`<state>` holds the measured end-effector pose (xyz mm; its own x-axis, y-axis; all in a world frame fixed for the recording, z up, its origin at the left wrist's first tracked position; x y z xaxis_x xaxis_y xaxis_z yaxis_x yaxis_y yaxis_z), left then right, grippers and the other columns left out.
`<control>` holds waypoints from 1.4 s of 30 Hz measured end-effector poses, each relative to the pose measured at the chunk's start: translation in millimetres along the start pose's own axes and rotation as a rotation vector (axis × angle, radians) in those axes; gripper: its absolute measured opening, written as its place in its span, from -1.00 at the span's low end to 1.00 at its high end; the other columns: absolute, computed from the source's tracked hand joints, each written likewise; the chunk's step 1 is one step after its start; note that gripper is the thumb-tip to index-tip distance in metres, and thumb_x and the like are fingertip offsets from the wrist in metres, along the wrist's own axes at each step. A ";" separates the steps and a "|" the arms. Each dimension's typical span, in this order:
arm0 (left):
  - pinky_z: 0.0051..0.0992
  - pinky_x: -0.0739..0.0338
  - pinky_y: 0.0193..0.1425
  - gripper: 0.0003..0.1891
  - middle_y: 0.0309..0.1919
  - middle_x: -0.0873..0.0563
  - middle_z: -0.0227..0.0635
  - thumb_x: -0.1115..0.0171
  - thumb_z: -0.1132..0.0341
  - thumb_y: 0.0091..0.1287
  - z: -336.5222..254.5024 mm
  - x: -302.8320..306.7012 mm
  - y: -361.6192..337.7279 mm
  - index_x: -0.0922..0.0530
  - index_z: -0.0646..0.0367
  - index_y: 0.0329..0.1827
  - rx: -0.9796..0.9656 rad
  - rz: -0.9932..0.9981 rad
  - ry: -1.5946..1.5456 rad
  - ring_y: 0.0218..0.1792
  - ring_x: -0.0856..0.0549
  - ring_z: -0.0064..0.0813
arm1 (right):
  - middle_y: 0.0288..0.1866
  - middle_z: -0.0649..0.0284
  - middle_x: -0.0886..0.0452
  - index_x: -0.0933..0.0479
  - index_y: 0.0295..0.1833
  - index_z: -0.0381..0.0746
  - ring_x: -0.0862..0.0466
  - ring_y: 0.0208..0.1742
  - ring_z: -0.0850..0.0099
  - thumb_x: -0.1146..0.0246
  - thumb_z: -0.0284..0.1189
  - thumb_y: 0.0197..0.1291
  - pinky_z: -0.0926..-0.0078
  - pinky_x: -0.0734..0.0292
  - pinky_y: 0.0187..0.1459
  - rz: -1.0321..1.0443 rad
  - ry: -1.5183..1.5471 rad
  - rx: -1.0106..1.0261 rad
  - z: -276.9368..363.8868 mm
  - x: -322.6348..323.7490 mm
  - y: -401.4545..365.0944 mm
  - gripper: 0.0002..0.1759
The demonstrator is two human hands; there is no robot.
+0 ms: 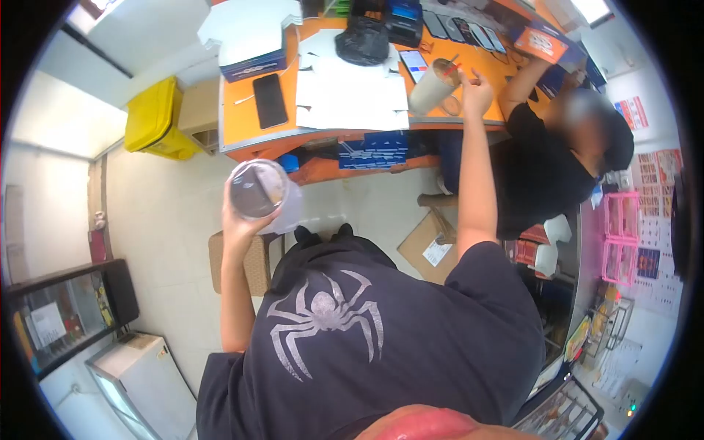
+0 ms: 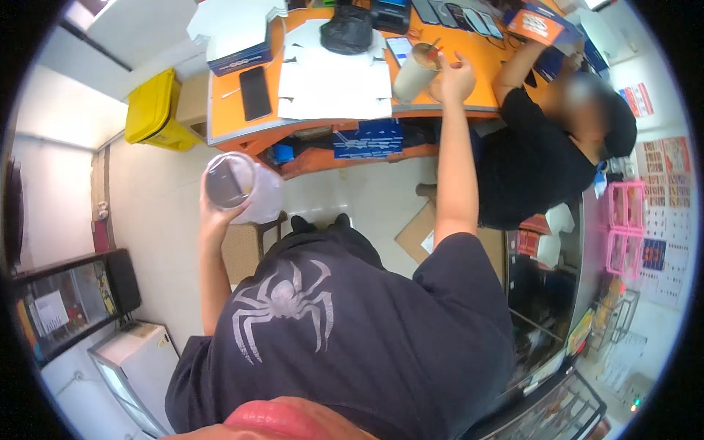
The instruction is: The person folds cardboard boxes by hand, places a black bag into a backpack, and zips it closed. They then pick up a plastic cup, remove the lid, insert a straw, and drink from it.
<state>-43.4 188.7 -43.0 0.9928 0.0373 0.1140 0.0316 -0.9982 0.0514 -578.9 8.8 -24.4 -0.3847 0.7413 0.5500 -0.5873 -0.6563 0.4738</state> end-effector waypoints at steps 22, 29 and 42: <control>-0.38 -0.40 0.25 -0.08 0.08 -0.54 -0.15 -0.63 0.16 -0.21 -55.2 -262.6 105.6 -0.32 0.29 0.23 -0.011 0.509 -0.129 0.14 -0.53 -0.36 | -0.51 0.41 -0.52 -0.53 -0.29 -0.34 -0.48 -0.47 0.69 -0.24 -0.40 0.30 0.72 -0.36 -0.41 -0.171 0.678 0.293 79.9 88.5 24.4 -0.80; -0.41 -0.40 0.23 -0.11 0.01 -0.59 -0.11 -0.63 0.08 -0.21 -41.3 -317.7 150.8 -0.36 0.35 0.15 -0.043 0.477 -0.038 0.09 -0.57 -0.35 | -0.52 0.41 -0.51 -0.50 -0.30 -0.33 -0.48 -0.48 0.70 -0.25 -0.42 0.29 0.73 -0.35 -0.42 -0.169 0.743 0.255 58.1 96.7 28.6 -0.80; -0.43 -0.43 0.20 -0.14 -0.01 -0.62 -0.18 -0.64 0.14 -0.20 -26.9 -329.8 164.2 -0.37 0.31 0.15 -0.080 0.399 -0.032 0.05 -0.59 -0.39 | -0.54 0.36 -0.55 -0.51 -0.34 -0.28 -0.49 -0.54 0.66 -0.28 -0.45 0.26 0.75 -0.28 -0.52 -0.259 1.010 0.004 19.0 136.0 37.9 -0.84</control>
<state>-368.7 13.8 -45.5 0.9284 -0.3552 0.1093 -0.3649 -0.9270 0.0864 -639.9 82.1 81.4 -0.6650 0.6311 -0.3994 -0.7353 -0.4595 0.4982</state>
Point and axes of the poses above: each hand's wrist, its own y-axis towards the middle knuckle, its own x-axis out of the back of the hand, z = x × y, the point moved 9 cm from there along y, towards the middle knuckle
